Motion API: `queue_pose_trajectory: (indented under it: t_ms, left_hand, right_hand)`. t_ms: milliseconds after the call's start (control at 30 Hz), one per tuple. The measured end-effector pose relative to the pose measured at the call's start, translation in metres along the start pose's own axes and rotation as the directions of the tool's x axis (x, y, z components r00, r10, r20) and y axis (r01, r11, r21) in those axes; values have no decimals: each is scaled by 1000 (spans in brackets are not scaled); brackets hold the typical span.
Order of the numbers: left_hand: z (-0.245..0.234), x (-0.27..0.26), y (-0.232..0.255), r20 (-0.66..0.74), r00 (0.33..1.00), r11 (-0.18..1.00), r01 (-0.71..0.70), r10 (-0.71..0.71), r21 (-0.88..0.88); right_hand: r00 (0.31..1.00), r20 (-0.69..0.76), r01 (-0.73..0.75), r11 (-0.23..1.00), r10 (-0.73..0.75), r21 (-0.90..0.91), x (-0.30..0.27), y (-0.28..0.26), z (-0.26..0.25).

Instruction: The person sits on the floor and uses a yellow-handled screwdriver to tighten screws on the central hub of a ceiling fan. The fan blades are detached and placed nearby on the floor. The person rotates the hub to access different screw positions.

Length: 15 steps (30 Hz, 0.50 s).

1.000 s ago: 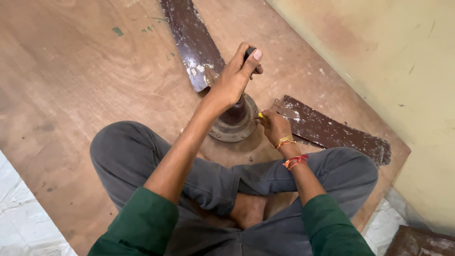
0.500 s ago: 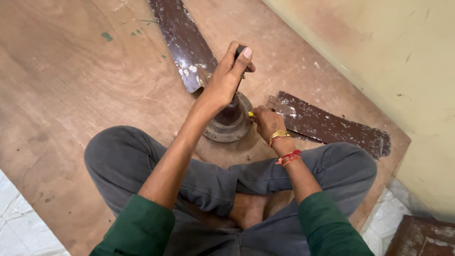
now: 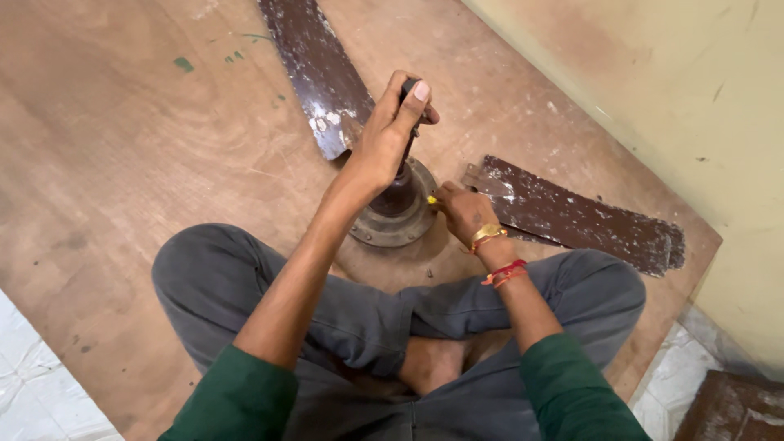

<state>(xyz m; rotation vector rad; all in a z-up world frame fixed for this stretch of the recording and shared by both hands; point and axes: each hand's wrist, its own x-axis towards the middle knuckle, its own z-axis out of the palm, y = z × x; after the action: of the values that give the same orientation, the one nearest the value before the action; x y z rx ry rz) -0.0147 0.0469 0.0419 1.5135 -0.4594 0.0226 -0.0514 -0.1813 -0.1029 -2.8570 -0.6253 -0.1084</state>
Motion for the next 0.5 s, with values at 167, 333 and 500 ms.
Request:
queue_pose_trajectory:
  t_ms: [167, 333, 500]
  left_hand:
    - [5, -1, 2, 10, 1000, 1000, 2, -2, 14]
    - [7, -1, -2, -9, 1000, 1000, 4, -4, 21]
    - [4, 1, -9, -22, 999, 997, -38, 36, -74]
  right_hand:
    - [990, -74, -121, 992, 119, -26, -1, -2, 17]
    - [929, -177, -306, 943, 325, 128, -8, -12, 26]
    - [909, -208, -319, 924, 362, 210, -13, -17, 20]
